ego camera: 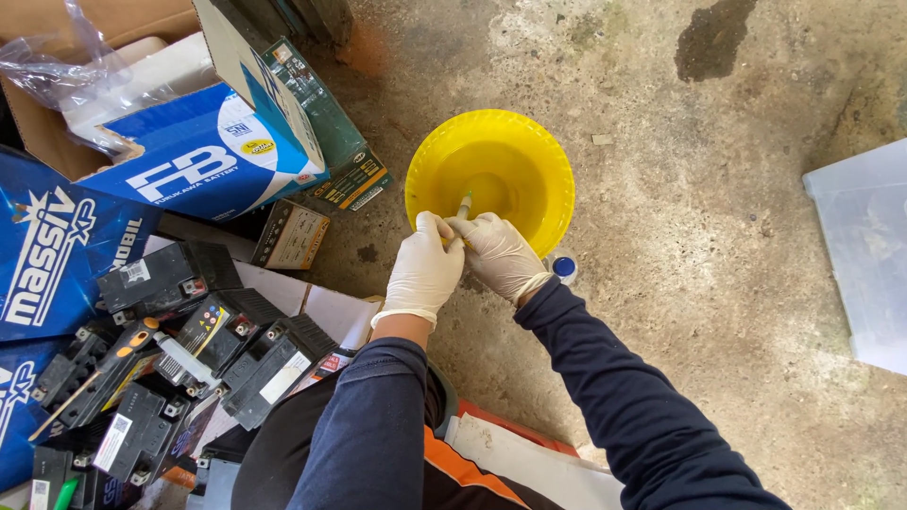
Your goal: Filling battery cells with liquid using a syringe
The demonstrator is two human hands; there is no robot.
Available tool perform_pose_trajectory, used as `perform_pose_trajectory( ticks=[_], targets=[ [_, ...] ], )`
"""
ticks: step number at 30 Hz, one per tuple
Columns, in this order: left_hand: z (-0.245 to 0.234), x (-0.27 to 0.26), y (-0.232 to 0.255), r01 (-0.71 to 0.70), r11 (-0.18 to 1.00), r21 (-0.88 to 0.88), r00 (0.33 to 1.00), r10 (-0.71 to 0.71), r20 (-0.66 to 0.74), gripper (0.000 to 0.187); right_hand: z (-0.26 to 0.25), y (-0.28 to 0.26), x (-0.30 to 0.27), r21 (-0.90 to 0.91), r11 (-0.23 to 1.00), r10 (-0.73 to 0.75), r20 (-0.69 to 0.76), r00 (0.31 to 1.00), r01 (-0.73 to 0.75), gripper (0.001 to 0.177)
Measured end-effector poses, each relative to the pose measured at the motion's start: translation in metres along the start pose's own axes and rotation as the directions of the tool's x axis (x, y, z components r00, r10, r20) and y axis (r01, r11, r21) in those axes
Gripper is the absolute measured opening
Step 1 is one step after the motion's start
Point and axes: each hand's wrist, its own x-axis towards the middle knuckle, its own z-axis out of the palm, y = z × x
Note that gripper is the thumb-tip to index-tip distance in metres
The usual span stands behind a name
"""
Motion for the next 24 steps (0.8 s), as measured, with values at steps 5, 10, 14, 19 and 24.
perform_pose_trajectory(
  ticks=[5, 10, 14, 19, 24],
  targets=[
    [0.000, -0.005, 0.009, -0.022, 1.000, 0.014, 1.000, 0.023, -0.022, 0.019, 0.013, 0.009, 0.002, -0.075, 0.997, -0.013, -0.031, 0.999, 0.011, 0.032],
    [0.018, 0.005, -0.004, -0.049, 0.998, 0.038, 0.999, 0.050, -0.018, 0.018, 0.021, 0.021, 0.001, -0.153, 0.987, -0.065, -0.056, 0.996, 0.056, 0.020],
    [0.015, -0.004, 0.015, -0.127, 0.974, 0.187, 0.992, 0.125, 0.022, 0.023, 0.010, 0.013, 0.000, -0.173, 0.985, -0.036, -0.054, 0.998, 0.027, 0.014],
    [0.028, -0.001, 0.009, -0.272, 0.781, 0.562, 0.957, 0.280, 0.074, 0.027, 0.002, 0.006, 0.000, -0.211, 0.977, -0.010, -0.093, 0.996, -0.010, 0.019],
    [0.037, -0.002, 0.003, -0.198, 0.914, 0.354, 0.952, 0.265, -0.152, 0.025, 0.003, 0.009, 0.001, -0.210, 0.976, 0.043, -0.063, 0.997, -0.055, 0.031]
  ],
)
